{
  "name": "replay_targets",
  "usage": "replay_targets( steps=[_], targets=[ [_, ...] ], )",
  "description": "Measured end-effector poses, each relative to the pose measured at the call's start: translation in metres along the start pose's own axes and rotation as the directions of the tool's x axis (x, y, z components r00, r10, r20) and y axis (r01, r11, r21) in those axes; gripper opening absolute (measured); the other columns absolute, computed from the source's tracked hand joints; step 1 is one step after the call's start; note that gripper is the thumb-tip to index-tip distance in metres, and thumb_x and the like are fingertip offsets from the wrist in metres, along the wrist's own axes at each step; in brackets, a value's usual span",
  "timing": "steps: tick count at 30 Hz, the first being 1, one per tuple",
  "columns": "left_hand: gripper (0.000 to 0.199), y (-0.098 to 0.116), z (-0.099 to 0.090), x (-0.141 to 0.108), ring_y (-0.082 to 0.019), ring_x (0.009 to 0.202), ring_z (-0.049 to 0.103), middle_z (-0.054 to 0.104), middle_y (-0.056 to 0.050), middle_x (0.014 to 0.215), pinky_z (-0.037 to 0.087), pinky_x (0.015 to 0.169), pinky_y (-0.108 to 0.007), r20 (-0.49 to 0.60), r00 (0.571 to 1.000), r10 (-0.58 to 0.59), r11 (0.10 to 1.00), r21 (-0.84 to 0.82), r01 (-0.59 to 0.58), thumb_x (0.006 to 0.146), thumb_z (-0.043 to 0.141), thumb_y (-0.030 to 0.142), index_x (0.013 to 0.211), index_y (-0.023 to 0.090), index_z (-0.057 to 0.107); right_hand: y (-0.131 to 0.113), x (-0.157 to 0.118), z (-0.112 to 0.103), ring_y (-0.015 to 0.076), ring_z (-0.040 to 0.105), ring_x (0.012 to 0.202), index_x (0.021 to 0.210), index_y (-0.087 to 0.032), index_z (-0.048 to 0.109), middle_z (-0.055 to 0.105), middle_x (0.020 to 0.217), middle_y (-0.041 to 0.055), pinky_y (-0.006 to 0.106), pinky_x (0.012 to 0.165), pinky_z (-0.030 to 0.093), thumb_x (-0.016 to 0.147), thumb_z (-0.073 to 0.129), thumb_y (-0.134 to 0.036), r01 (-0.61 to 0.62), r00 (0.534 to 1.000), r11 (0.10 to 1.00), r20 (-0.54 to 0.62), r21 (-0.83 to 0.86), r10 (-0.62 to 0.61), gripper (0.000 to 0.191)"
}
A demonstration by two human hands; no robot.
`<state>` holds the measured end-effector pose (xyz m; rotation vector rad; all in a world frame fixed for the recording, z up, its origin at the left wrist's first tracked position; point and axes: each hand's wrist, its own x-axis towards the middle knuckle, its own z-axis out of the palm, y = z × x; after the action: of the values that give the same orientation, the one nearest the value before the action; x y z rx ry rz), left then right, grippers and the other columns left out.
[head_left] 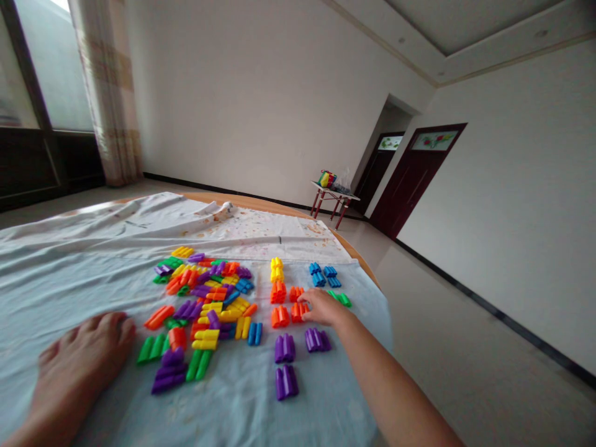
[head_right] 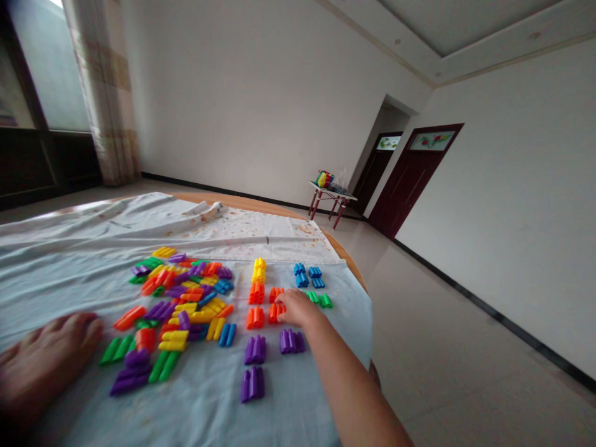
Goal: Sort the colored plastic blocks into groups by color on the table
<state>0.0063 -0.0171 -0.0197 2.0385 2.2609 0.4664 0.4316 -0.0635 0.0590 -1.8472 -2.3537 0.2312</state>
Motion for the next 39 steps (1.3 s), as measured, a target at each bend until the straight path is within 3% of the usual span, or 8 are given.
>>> replay_targets(
  steps=[9,13,19,23,26,30,34,39],
  targets=[
    [0.051,0.015,-0.018,-0.009,-0.028,0.114,0.043,0.049,-0.011,0.127,0.027,0.097,-0.043,0.030,0.999,-0.019,0.999,0.041,0.018,0.088,0.015,0.043,0.113,0.018,0.051,0.000,0.002,0.003,0.0225,0.060,0.093,0.089,-0.020,0.070,0.068,0.094,0.0050,0.033,0.085,0.044,0.065,0.062,-0.007,0.019,1.000,1.000,0.009,0.013,-0.019,0.029],
    [0.051,0.017,-0.019,-0.012,-0.030,0.114,0.043,0.049,-0.013,0.126,0.027,0.097,-0.045,0.003,1.000,-0.020,1.000,0.012,0.020,0.088,0.015,0.044,0.113,0.016,0.050,-0.008,0.003,-0.001,0.0230,0.058,0.097,0.098,-0.018,0.067,0.066,0.101,0.0070,0.033,0.088,0.043,0.067,0.064,-0.010,0.030,0.999,0.999,-0.037,0.046,-0.028,0.032],
    [0.052,0.021,-0.022,-0.015,-0.033,0.114,0.043,0.050,-0.016,0.122,0.028,0.095,-0.048,-0.036,0.999,-0.019,1.000,-0.017,0.018,0.089,0.015,0.044,0.109,0.014,0.053,-0.073,0.010,0.005,0.0170,0.057,0.097,0.099,-0.019,0.065,0.065,0.099,0.0049,0.030,0.090,0.041,0.079,0.058,-0.014,0.197,0.961,0.952,-0.237,0.233,-0.141,0.022],
    [0.052,0.019,-0.022,-0.017,-0.033,0.111,0.045,0.051,-0.015,0.121,0.030,0.095,-0.047,-0.047,0.999,-0.017,1.000,-0.014,0.016,0.089,0.015,0.043,0.109,0.015,0.053,-0.129,0.018,0.032,0.0171,0.058,0.094,0.098,-0.020,0.065,0.066,0.095,0.0038,0.029,0.087,0.043,0.079,0.063,-0.020,0.317,0.939,0.906,-0.227,0.281,-0.258,0.020],
    [0.050,0.018,-0.020,-0.016,-0.034,0.112,0.045,0.051,-0.016,0.122,0.031,0.094,-0.047,-0.053,0.998,-0.018,1.000,-0.017,0.017,0.089,0.016,0.042,0.109,0.016,0.054,-0.154,0.024,0.051,0.0180,0.057,0.096,0.099,-0.020,0.065,0.065,0.097,0.0045,0.029,0.087,0.043,0.078,0.064,-0.020,0.344,0.930,0.901,-0.228,0.263,-0.289,0.021],
    [0.047,0.018,-0.019,-0.016,-0.034,0.110,0.047,0.053,-0.016,0.120,0.031,0.094,-0.048,-0.076,0.997,-0.014,1.000,-0.027,0.012,0.088,0.020,0.040,0.106,0.016,0.056,-0.164,0.027,0.060,0.0161,0.058,0.093,0.097,-0.020,0.065,0.063,0.095,0.0035,0.026,0.083,0.044,0.077,0.058,-0.012,0.312,0.942,0.907,-0.218,0.282,-0.256,0.022],
    [0.046,0.018,-0.019,-0.016,-0.033,0.110,0.048,0.055,-0.016,0.117,0.033,0.093,-0.048,-0.081,0.997,-0.013,0.999,-0.037,0.010,0.088,0.021,0.039,0.104,0.016,0.057,-0.161,0.020,0.061,0.0131,0.060,0.076,0.104,-0.018,0.061,0.065,0.090,0.0028,0.022,0.070,0.047,0.078,0.056,-0.016,0.181,0.972,0.887,-0.215,0.424,-0.096,0.027],
    [0.046,0.017,-0.016,-0.014,-0.033,0.111,0.047,0.054,-0.016,0.118,0.032,0.094,-0.048,-0.086,0.996,-0.015,0.999,-0.037,0.012,0.088,0.022,0.040,0.105,0.016,0.057,-0.154,0.006,0.061,0.0152,0.062,0.071,0.097,-0.020,0.065,0.068,0.079,0.0013,0.025,0.065,0.047,0.078,0.055,-0.023,0.077,0.997,0.920,-0.054,0.385,-0.060,0.021]
  ],
)
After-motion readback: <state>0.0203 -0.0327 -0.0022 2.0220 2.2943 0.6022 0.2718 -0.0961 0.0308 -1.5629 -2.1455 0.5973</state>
